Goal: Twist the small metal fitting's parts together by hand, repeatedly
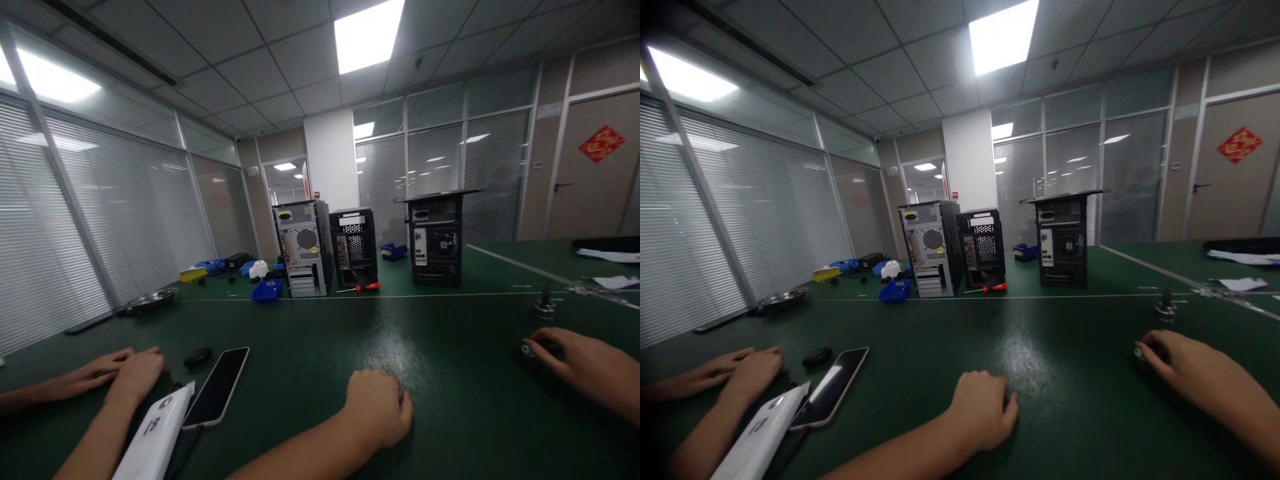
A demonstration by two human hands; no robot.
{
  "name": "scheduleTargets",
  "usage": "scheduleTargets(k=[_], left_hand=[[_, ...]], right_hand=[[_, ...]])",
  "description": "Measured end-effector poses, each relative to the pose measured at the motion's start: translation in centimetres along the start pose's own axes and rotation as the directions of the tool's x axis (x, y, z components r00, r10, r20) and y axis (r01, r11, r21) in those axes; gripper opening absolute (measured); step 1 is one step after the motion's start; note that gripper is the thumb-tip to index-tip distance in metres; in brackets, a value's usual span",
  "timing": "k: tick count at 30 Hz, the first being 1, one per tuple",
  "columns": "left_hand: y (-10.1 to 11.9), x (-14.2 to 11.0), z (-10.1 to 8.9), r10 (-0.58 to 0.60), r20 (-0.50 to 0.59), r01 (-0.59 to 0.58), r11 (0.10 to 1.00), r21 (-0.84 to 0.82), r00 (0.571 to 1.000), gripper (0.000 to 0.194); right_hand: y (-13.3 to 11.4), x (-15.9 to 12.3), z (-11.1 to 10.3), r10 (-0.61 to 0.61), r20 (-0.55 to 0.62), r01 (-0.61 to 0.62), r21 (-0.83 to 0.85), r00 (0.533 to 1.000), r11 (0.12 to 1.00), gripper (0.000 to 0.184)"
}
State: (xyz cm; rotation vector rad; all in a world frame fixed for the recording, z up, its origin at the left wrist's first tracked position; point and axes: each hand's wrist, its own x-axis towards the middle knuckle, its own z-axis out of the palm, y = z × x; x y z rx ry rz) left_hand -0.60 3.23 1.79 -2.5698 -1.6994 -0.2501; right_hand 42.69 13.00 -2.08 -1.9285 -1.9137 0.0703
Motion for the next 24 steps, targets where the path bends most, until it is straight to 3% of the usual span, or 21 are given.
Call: scheduleTargets(k=[7,13,24], left_hand=[[0.0,0.0,-0.1,-0.009,0.018,0.009,1.0,0.003,1.0,0.046],[0.3,-0.1,-0.6,-0.022,0.05,0.021,1.0,0.008,0.999,0.046],[0.1,0.1,0.2,-0.024,0.036,0.024,1.0,-0.009,0.999,0.045]], right_hand=[[0.6,0.4,0.3,-0.05,0.003,0.05,-0.011,0.999,0.999,0.06],[-0.8,-0.1,0.2,-0.094,-0.02,0.093,-0.064,0.995,0.994,0.053],[-1.8,-1.1,0.0,-0.031,-0.033,0.029,-0.063,0.999,0.998,0.056]])
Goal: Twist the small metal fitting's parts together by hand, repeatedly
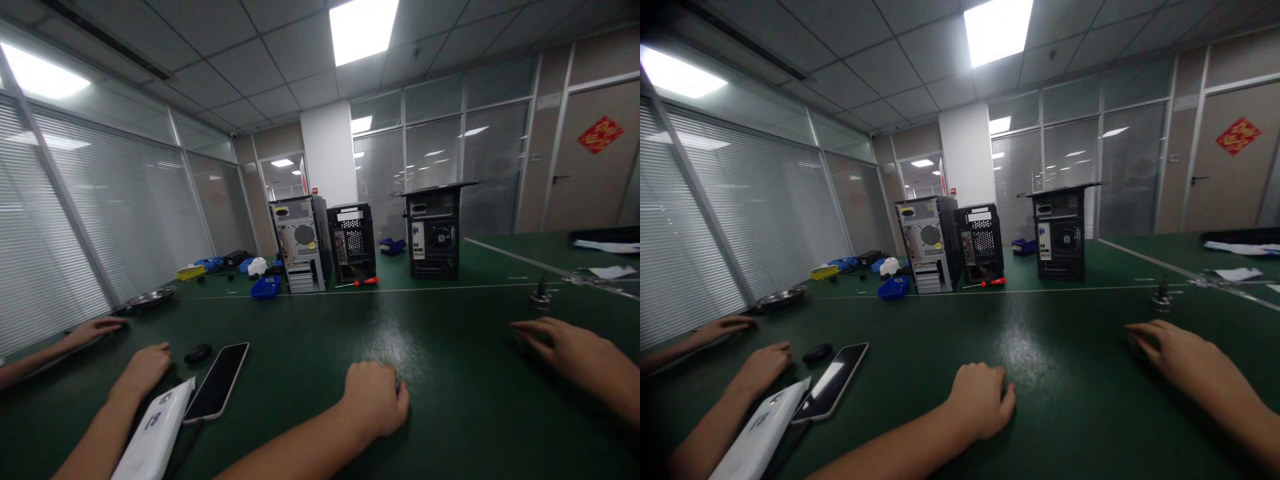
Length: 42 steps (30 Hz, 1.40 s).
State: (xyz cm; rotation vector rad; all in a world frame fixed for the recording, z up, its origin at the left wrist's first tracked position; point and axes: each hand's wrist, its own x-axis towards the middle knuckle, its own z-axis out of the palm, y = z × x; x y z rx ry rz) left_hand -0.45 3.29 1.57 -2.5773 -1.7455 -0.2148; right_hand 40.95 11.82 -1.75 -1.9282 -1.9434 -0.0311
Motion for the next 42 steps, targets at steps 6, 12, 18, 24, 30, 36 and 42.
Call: scheduleTargets(k=[6,12,18,24,30,36,42], left_hand=[[-0.1,-0.1,-0.2,0.022,-0.007,-0.022,1.0,0.007,1.0,0.046],[0.1,-0.1,-0.3,0.002,0.002,-0.002,1.0,0.004,1.0,0.045],[-0.1,-0.2,-0.4,0.001,-0.003,-0.001,0.999,-0.034,1.0,0.041],[-0.4,-0.4,-0.4,0.038,-0.053,-0.043,0.994,-0.105,0.998,0.043],[-0.7,-0.4,-0.2,0.128,-0.08,-0.138,0.983,-0.125,0.989,0.044],[-0.7,-0.2,0.1,0.221,-0.084,-0.226,0.973,-0.056,0.972,0.035],[-0.5,-0.2,-0.3,0.274,-0.051,-0.275,0.962,-0.009,0.96,0.031]], right_hand=[[-1.0,0.0,1.5,0.008,-0.006,-0.008,0.001,1.0,1.0,0.069],[-1.3,-0.5,2.6,-0.087,-0.004,0.087,0.048,0.996,0.995,0.065],[-4.5,-1.4,1.3,-0.221,-0.016,0.221,0.007,0.975,0.975,0.061],[-13.0,-4.6,-0.4,-0.488,-0.011,0.487,0.073,0.873,0.87,0.056],[-19.0,-8.0,-1.0,-0.737,-0.016,0.737,0.051,0.676,0.674,0.057],[-20.2,-8.9,-0.8,-0.794,-0.074,0.796,-0.001,0.603,0.605,0.062],[-20.9,-9.1,-0.6,-0.821,-0.045,0.821,-0.027,0.57,0.571,0.069]])
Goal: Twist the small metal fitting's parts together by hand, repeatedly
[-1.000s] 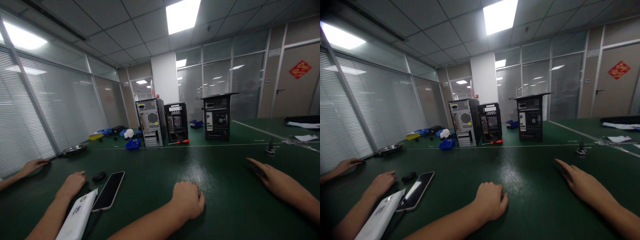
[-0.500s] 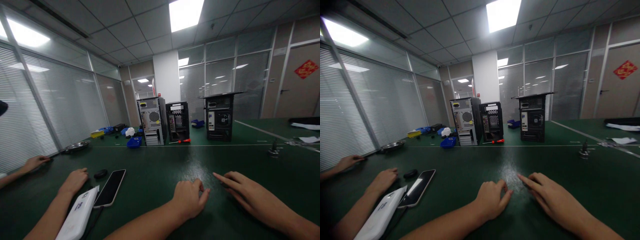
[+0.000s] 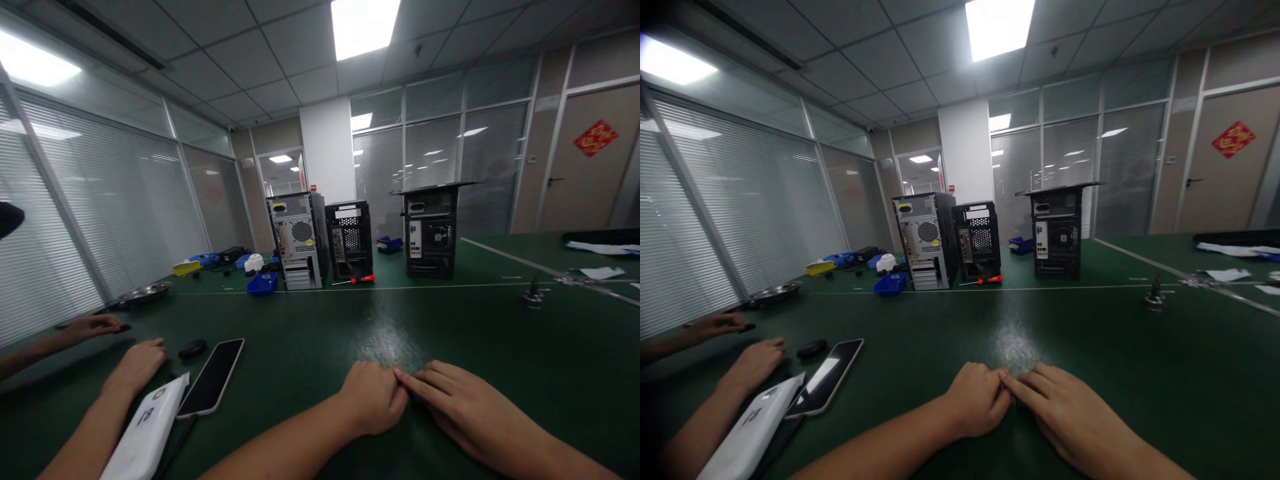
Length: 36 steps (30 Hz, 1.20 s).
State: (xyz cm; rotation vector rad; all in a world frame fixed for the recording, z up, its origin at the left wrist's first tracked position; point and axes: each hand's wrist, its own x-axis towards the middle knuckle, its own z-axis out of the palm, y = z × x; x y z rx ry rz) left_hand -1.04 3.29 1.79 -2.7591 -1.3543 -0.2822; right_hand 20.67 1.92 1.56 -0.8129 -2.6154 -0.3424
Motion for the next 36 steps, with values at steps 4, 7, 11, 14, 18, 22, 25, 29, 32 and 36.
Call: scheduleTargets(k=[4,7,11,14,18,22,25,29,32,36], left_hand=[[0.2,-0.1,-0.1,-0.006,-0.027,0.007,1.0,0.009,1.0,0.039],[0.2,-0.1,0.0,-0.041,-0.04,0.041,0.999,0.002,0.998,0.047],[0.1,-0.1,0.2,-0.035,-0.017,0.035,0.999,-0.004,0.999,0.051],[0.0,0.0,0.5,-0.011,-0.035,0.01,1.0,-0.029,0.999,0.044],[-0.1,0.1,0.9,0.0,-0.074,-0.003,0.999,-0.041,0.997,0.038],[-0.4,0.1,1.2,0.012,-0.065,-0.015,0.999,-0.049,0.998,0.039],[-0.6,0.1,1.3,0.025,-0.072,-0.029,0.998,-0.053,0.997,0.034],[-0.6,0.0,1.2,0.06,-0.085,-0.065,0.996,-0.055,0.995,0.027],[-0.5,-0.1,1.2,0.088,-0.094,-0.091,0.996,-0.027,0.992,0.029],[-0.5,0.0,1.3,0.102,-0.092,-0.099,0.995,0.03,0.991,0.036]], right_hand=[[0.8,-0.3,0.6,0.048,0.013,-0.047,-0.056,0.999,0.997,0.069],[1.9,-0.9,1.0,0.136,-0.035,-0.138,-0.059,0.99,0.989,0.065],[2.6,-1.4,1.1,0.262,-0.038,-0.261,0.024,0.964,0.965,0.058],[2.3,-1.3,1.2,0.3,0.018,-0.3,0.102,0.954,0.949,0.058],[1.6,-1.1,1.5,0.318,0.032,-0.32,0.132,0.947,0.938,0.054],[1.3,-1.0,1.8,0.358,0.06,-0.362,0.237,0.932,0.902,0.054],[1.4,-0.9,1.8,0.376,0.062,-0.377,0.288,0.924,0.88,0.055],[1.5,-0.9,1.4,0.394,0.097,-0.405,0.29,0.914,0.867,0.066],[1.2,-0.7,0.8,0.367,0.116,-0.385,0.238,0.923,0.892,0.058],[0.5,-0.3,-0.1,0.272,0.146,-0.302,0.252,0.951,0.919,0.038]])
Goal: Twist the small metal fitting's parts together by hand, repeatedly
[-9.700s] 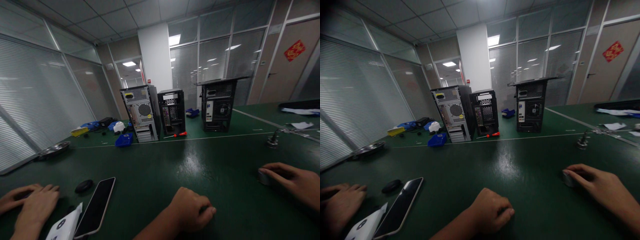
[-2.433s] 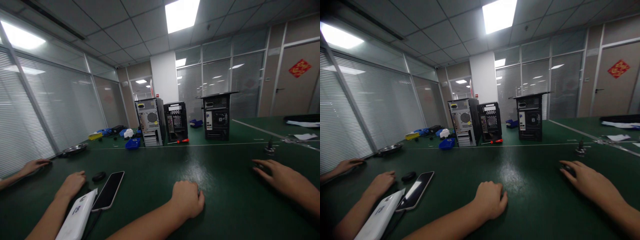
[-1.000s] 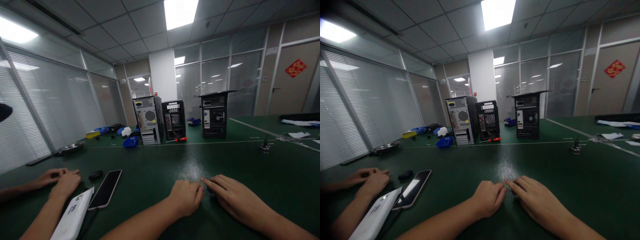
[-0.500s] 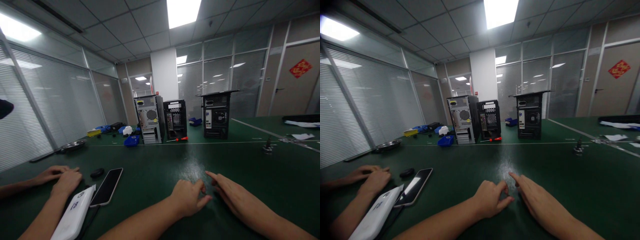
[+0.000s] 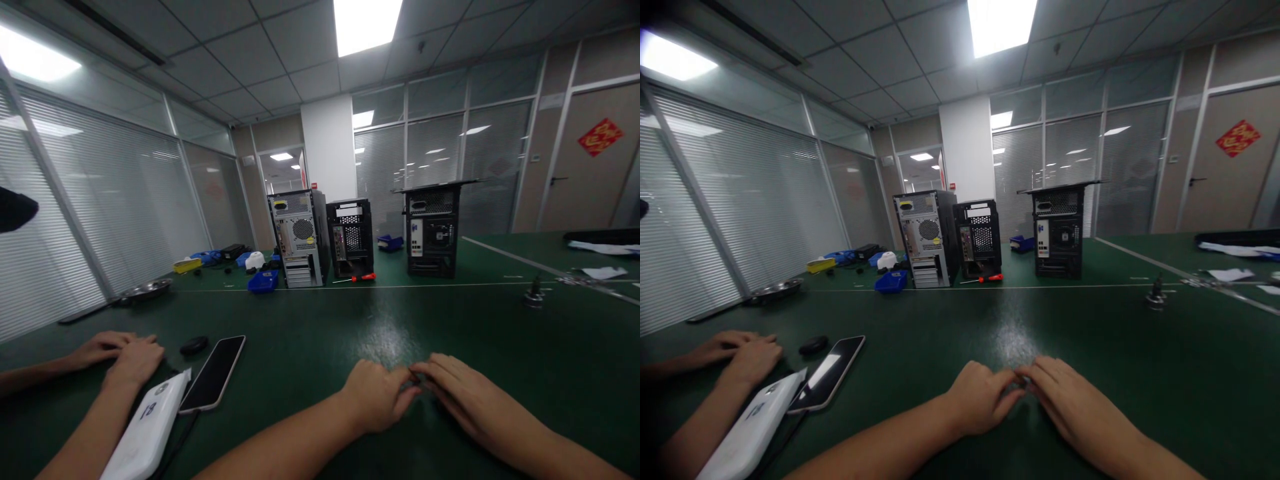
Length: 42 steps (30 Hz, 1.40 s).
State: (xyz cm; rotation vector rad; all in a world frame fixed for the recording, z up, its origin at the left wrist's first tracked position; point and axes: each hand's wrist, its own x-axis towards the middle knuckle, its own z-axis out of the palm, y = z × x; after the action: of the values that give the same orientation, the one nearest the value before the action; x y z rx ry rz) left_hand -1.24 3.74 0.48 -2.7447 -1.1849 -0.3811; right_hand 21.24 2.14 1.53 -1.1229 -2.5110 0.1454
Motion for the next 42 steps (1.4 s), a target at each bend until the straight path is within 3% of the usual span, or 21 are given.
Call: scheduleTargets(k=[10,14,21,26,31,35,39,42], left_hand=[[-0.2,0.1,0.1,0.1,0.057,-0.099,0.995,-0.03,0.993,0.037],[-0.3,0.2,0.2,0.159,0.05,-0.158,0.987,-0.031,0.986,0.035],[-0.4,0.1,-0.1,0.164,-0.012,-0.164,0.984,-0.065,0.986,0.033],[-0.1,0.0,-0.4,0.148,-0.027,-0.15,0.984,-0.096,0.989,0.031],[0.0,0.0,-0.3,0.172,0.011,-0.171,0.982,-0.083,0.985,0.028],[-0.1,0.0,-0.2,0.172,0.015,-0.17,0.983,-0.068,0.985,0.029],[0.0,0.0,-0.2,0.164,0.041,-0.162,0.986,-0.048,0.986,0.031],[0.1,0.0,-0.4,0.154,0.055,-0.153,0.988,-0.033,0.986,0.031]], right_hand=[[-0.8,0.0,0.5,-0.207,-0.066,0.192,-0.18,0.976,0.965,0.014],[-1.0,0.2,0.6,-0.277,-0.115,0.237,-0.275,0.954,0.932,0.013],[-1.0,0.2,0.3,-0.263,-0.135,0.222,-0.258,0.955,0.94,0.015],[0.3,0.3,-0.7,-0.115,-0.129,0.088,-0.196,0.985,0.977,0.022],[4.8,-0.3,-1.8,0.168,-0.136,-0.187,-0.138,0.976,0.973,0.036],[9.4,-1.4,-2.7,0.366,-0.157,-0.375,-0.025,0.917,0.927,0.042],[13.3,-2.2,-3.0,0.595,-0.177,-0.576,0.15,0.784,0.803,0.042],[15.3,-2.3,-2.3,0.656,-0.154,-0.612,0.255,0.739,0.749,0.042]])
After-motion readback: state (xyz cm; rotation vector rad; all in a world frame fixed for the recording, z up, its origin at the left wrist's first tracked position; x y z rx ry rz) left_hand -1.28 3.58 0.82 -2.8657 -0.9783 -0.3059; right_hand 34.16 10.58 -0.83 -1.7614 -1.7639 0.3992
